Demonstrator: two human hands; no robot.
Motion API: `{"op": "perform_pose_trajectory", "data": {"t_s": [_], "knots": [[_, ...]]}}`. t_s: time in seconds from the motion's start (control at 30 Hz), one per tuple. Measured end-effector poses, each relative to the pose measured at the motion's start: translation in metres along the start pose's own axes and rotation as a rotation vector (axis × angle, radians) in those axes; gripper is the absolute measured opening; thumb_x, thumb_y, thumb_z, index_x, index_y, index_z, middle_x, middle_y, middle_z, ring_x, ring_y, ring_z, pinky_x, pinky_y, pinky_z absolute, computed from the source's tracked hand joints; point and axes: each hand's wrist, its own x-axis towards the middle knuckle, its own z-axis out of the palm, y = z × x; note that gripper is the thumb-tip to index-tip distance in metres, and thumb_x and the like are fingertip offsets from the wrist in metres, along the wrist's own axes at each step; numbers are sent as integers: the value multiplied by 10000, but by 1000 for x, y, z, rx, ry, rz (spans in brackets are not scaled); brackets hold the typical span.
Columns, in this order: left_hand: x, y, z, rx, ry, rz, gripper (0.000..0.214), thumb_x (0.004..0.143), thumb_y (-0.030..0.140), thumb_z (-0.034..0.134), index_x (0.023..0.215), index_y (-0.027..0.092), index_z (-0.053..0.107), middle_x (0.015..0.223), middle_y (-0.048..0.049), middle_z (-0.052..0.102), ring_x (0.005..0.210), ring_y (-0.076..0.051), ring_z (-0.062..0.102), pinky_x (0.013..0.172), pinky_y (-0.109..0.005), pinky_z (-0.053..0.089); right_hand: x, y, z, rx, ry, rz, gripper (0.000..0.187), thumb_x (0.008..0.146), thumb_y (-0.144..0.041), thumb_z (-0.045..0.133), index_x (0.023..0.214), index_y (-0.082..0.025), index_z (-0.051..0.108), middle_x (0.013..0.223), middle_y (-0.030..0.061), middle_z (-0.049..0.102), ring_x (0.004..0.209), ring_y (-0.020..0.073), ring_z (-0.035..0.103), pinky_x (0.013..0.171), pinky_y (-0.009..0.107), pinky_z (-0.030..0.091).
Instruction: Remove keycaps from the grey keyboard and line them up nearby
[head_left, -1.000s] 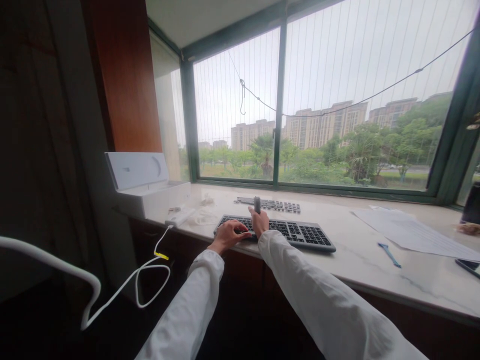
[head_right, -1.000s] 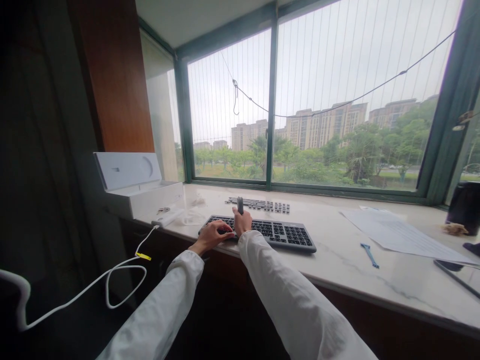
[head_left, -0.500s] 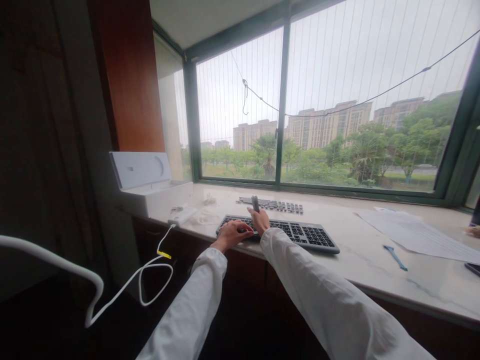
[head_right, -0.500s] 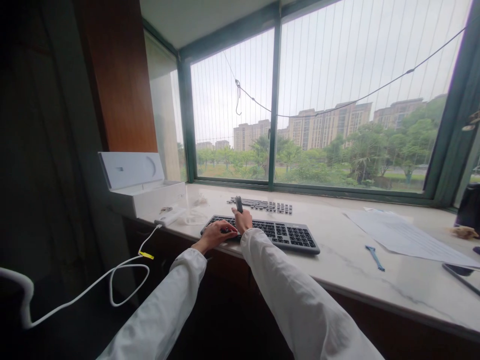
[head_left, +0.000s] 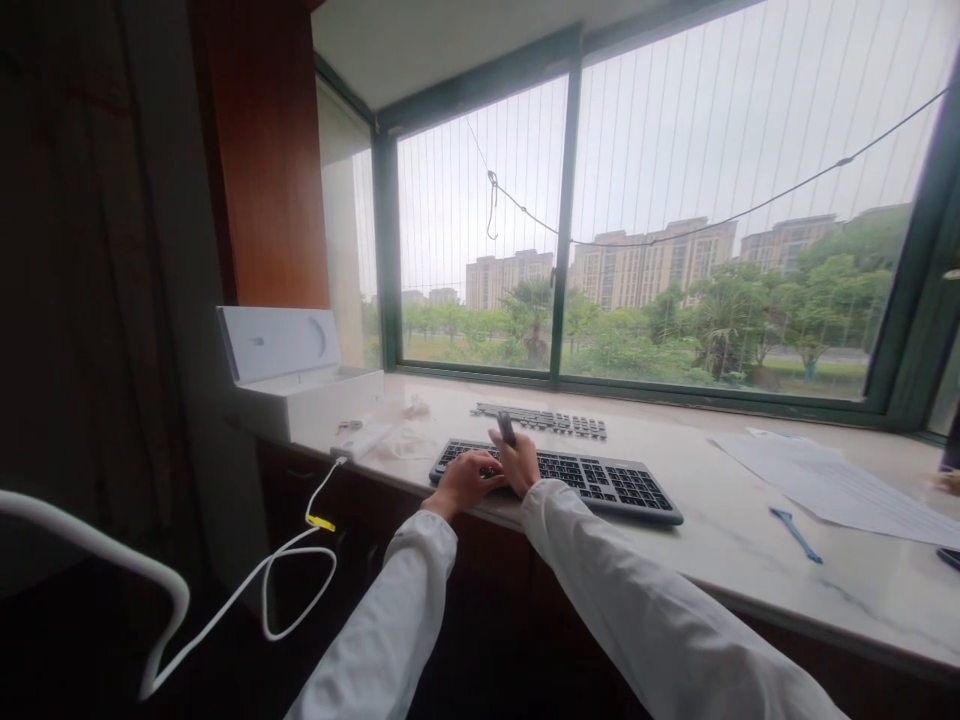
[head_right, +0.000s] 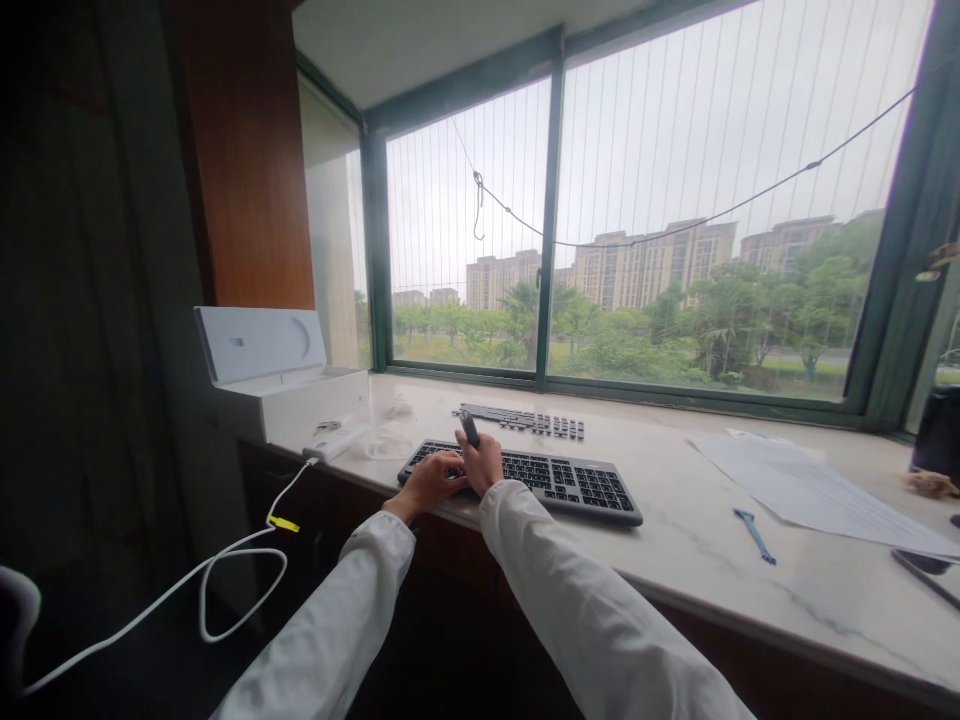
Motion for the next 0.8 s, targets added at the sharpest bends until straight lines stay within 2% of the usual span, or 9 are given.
{"op": "perform_pose_trajectory", "data": {"t_s": [0.13,0.23,0.4,0.6,0.8], "knots": [[0,-2,2,64,26,-33,183,795,316,609,858,201,737,962,-61,720,920,-201,649,824,-269,479,-16,-3,-1,-133,-102,-283,419,858,-447,454,555,-166,520,522,-11,497,535,112,418,537,239,303],[0,-3,3,141,15,-122,223,778,317,598,851,152,729,926,-118,713,902,-240,659,809,-299,489,-22,-2,-2,-229,-146,-390,303,822,-322,488,577,-165,570,554,-5,558,547,111,451,569,231,329],[1,-8,5,192,-32,-132,228,788,330,568,842,159,709,922,-119,699,910,-250,655,803,-316,490,-24,-6,-5,-309,-134,-417,181,754,-234,520,613,-169,614,599,5,623,565,115,495,598,222,356],[2,-14,10,163,0,-88,177,798,253,542,864,175,687,993,-92,692,947,-223,638,847,-305,476,-25,-8,-6,-368,-146,-410,195,777,-248,498,683,-183,657,655,18,670,593,131,553,615,223,378],[3,-17,13,156,-4,-103,216,798,202,536,970,141,651,1004,-115,688,965,-231,629,870,-312,465,-27,-9,-6,-402,-136,-423,233,804,-297,488,681,-191,655,655,40,681,607,154,600,600,231,378]]}}
